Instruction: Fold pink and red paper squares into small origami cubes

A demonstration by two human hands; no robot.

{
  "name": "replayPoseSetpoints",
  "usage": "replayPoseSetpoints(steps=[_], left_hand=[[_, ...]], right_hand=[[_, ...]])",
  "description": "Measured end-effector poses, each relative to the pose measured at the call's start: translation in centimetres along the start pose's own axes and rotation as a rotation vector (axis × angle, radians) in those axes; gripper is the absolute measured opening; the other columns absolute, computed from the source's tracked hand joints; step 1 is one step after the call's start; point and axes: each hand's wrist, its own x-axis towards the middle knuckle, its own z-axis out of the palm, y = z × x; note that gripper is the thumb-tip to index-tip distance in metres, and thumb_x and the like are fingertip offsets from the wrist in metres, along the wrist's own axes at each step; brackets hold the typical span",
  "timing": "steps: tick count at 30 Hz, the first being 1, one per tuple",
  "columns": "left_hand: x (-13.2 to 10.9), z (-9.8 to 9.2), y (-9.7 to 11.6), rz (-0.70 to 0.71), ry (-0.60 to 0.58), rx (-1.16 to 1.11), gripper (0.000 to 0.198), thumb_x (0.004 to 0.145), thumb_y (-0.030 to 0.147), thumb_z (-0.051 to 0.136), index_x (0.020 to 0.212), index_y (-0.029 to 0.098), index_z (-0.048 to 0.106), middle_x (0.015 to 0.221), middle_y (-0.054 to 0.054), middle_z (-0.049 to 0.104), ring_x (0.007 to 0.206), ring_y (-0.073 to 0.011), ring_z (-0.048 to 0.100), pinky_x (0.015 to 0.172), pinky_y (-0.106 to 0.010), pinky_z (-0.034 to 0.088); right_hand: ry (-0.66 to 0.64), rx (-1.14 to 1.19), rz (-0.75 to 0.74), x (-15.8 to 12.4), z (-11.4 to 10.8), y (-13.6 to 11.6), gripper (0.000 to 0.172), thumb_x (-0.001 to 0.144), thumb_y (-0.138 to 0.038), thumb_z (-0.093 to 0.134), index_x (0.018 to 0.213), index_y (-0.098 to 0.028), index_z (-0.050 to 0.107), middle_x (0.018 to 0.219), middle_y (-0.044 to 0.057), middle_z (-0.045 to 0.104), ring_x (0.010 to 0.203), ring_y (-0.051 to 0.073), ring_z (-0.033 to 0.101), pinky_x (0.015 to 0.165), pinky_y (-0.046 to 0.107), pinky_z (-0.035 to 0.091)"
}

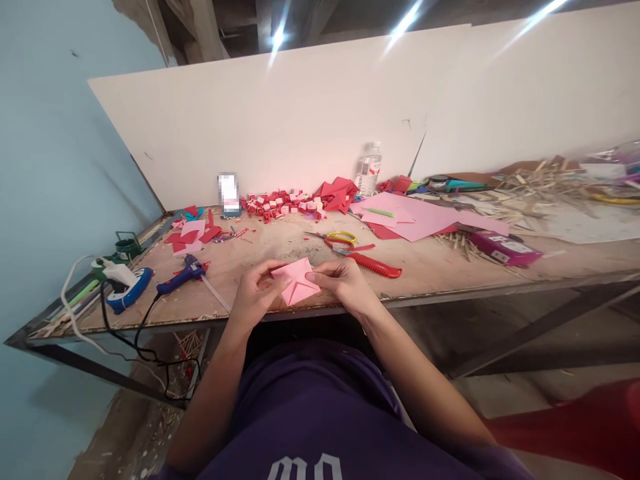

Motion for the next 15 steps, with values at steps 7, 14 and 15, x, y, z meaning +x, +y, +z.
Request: replayPoseSetpoints(steps=[7, 14, 15], left_hand=[[0.17, -0.13, -0.22, 0.024, -0.059, 0.068, 0.022, 0.085, 0.036, 0.072, 0.083, 0.015, 0.075, 0.082, -0.005, 0.075, 0.079, -0.0195, 0.068, 0.073, -0.027, 0.053], [-0.04, -0.05, -0.51, 0.031, -0.112, 0.106, 0.021, 0.086, 0.035, 0.072, 0.092, 0.016, 0.077, 0.09, -0.005, 0.077, 0.083, -0.0199, 0.07, 0.074, -0.027, 0.053], [-0.05, 0.0, -0.51, 0.038, -0.103, 0.119, 0.021, 0.086, 0.036, 0.072, 0.093, 0.017, 0.077, 0.091, -0.005, 0.077, 0.082, -0.0197, 0.07, 0.074, -0.027, 0.053]], right_hand=[[-0.109, -0.178, -0.08, -0.28, 0.46, -0.53, 0.031, 0.083, -0.041, 0.074, 0.073, -0.011, 0.076, 0.066, 0.001, 0.061, 0.06, 0.013, 0.049, 0.057, 0.027, 0.036], [-0.06, -0.26, -0.185, -0.79, 0.8, -0.49, 0.029, 0.091, -0.036, 0.066, 0.077, -0.012, 0.077, 0.069, 0.004, 0.069, 0.062, 0.016, 0.058, 0.059, 0.027, 0.042], [-0.067, -0.284, -0.204, -0.86, 0.91, -0.42, 0.028, 0.092, -0.034, 0.065, 0.08, -0.013, 0.078, 0.072, 0.005, 0.072, 0.065, 0.017, 0.061, 0.061, 0.027, 0.044]])
